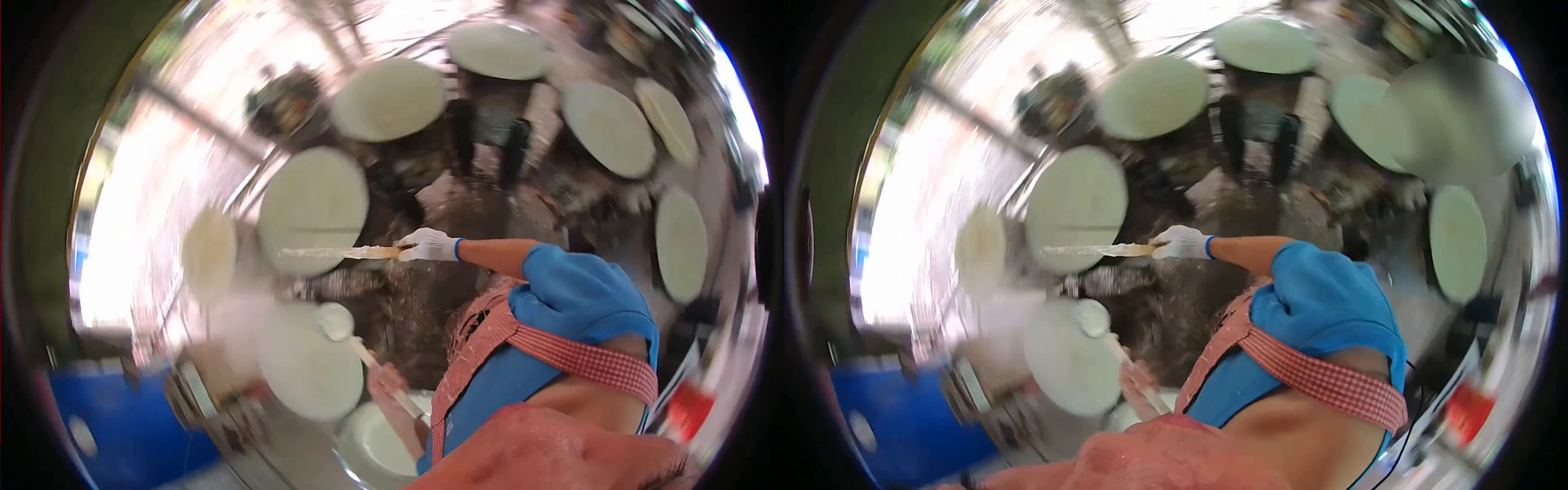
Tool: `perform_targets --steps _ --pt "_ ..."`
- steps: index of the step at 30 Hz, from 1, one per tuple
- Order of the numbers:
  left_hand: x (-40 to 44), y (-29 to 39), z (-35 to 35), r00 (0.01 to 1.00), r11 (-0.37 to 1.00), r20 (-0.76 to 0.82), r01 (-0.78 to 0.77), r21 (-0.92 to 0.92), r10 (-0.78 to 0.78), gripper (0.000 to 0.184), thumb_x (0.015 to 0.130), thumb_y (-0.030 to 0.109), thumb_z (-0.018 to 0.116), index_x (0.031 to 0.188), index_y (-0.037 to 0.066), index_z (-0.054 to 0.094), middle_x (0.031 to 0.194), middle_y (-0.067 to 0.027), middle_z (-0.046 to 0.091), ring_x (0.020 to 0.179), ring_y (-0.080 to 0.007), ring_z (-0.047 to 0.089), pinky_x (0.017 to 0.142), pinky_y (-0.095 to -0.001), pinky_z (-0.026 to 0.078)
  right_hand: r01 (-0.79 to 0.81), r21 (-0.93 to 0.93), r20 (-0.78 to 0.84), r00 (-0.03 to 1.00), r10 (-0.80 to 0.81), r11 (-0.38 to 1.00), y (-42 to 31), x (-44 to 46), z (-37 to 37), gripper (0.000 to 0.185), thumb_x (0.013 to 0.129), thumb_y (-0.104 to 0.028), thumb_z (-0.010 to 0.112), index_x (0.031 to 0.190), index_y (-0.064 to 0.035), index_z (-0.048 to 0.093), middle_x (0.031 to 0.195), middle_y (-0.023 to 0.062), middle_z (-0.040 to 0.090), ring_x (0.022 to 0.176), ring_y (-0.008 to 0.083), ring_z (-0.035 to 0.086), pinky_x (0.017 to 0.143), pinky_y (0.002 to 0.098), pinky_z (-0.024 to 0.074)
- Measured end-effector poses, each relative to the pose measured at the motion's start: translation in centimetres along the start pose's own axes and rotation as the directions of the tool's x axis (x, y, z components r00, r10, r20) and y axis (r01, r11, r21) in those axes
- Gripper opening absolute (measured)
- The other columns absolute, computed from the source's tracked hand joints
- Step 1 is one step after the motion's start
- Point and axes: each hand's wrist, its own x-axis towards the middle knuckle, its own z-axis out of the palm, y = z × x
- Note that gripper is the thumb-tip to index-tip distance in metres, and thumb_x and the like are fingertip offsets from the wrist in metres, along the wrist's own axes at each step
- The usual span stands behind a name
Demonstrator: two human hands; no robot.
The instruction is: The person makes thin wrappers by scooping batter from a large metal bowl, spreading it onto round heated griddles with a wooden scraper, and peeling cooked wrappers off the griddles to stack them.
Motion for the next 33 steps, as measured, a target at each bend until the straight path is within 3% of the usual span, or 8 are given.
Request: perform_targets --steps 4,8,10,14,19,25,30,33 --pt "4.8 -5.5 4.7 0.823 0.666 0.231 0.559 -0.494 -0.519 0.02 0.09 0.016 0.04 0.091 -0.002 0.048 0.052 0.0043 0.029 0.041 -0.0052 0.029 0.036 -0.0189 0.03 -0.382 0.005 -0.186 0.908 0.376 0.924 -0.5 -9.7 -12.7 0.041 0.073 -0.042 0.057 0.1 -0.0126 0.063 0.091 0.0135 0.063 0.086 0.0281 0.059 0.078 0.034 0.044" --pt "9.4 -11.9 11.4 0.609 0.444 0.336 0.773 -0.453 -0.718 0.024 0.091 0.016 0.04 0.108 0.001 0.048 0.056 0.0022 0.03 0.043 -0.0054 0.03 0.037 -0.0193 0.03 -0.523 -0.043 -0.57 0.713 0.409 0.851 4.3 -21.4 -20.9 0.038 0.075 -0.04 0.054 0.1 -0.0131 0.062 0.091 0.0136 0.062 0.086 0.0295 0.059 0.076 0.0363 0.045" --pt "12.4 -15.2 14.3 0.556 0.47 0.273 0.821 -0.324 -0.785 0.026 0.091 0.015 0.039 0.113 0.003 0.047 0.057 0.0016 0.03 0.043 -0.0055 0.03 0.037 -0.0196 0.03 -0.605 -0.042 -0.746 0.549 0.378 0.795 7.6 -29.0 -23.9 0.038 0.076 -0.041 0.053 0.1 -0.0122 0.062 0.091 0.0134 0.062 0.086 0.0306 0.059 0.075 0.0373 0.0455" --pt "17.5 -20.0 19.7 0.47 0.452 0.138 0.88 -0.145 -0.872 0.031 0.092 0.015 0.039 0.121 0.007 0.044 0.058 0.0008 0.03 0.043 -0.0057 0.029 0.037 -0.02 0.031 -0.799 0.349 -0.882 -0.103 0.46 0.49 8.8 -41.8 -25.5 0.041 0.079 -0.042 0.05 0.102 -0.0095 0.06 0.091 0.0166 0.061 0.085 0.0322 0.059 0.074 0.0389 0.0456" --pt "19.8 -24.3 26.3 0.241 0.244 0.152 0.97 0.001 -0.959 0.035 0.093 0.017 0.036 0.123 0.001 0.041 0.057 0.0015 0.028 0.043 -0.0053 0.03 0.036 -0.02 0.03 -0.885 0.448 -0.868 -0.396 0.3 0.126 7.8 -51.1 -21.5 0.04 0.082 -0.041 0.049 0.105 -0.009 0.057 0.083 0.0182 0.062 0.074 0.0333 0.06 0.064 0.0416 0.046" --pt "22.7 -26.9 29.4 0.146 0.145 -0.069 0.989 0.011 -0.987 0.034 0.093 0.019 0.035 0.121 0.001 0.042 0.053 0.0018 0.027 0.039 -0.0055 0.028 0.034 -0.0205 0.03 -0.986 -0.052 -0.895 0.118 0.43 0.16 6.5 -50.6 -14.5 0.04 0.077 -0.037 0.059 0.108 -0.0132 0.056 0.068 0.012 0.059 0.056 0.0291 0.058 0.051 0.0394 0.0458" --pt "23.3 -26.9 30.0 0.124 0.122 -0.102 0.992 0.029 -0.987 0.03 0.092 0.019 0.037 0.117 0.005 0.047 0.053 0.0014 0.029 0.039 -0.0056 0.029 0.033 -0.0199 0.029 -0.884 -0.187 -0.916 0.315 0.25 0.429 8.5 -44.7 -22.1 0.047 0.067 -0.037 0.067 0.106 -0.0137 0.054 0.059 0.0081 0.055 0.053 0.0266 0.057 0.05 0.0385 0.0437" --pt "23.2 -26.0 27.7 0.109 0.112 -0.06 0.992 -0.054 -0.992 0.028 0.091 0.018 0.04 0.116 0.01 0.05 0.055 0.0013 0.029 0.04 -0.0056 0.03 0.033 -0.0199 0.029 -0.856 -0.387 -0.853 0.474 0.22 0.342 14.2 -43.0 -27.8 0.048 0.065 -0.033 0.068 0.107 -0.0141 0.053 0.067 0.0074 0.057 0.059 0.0255 0.058 0.053 0.0372 0.0428"
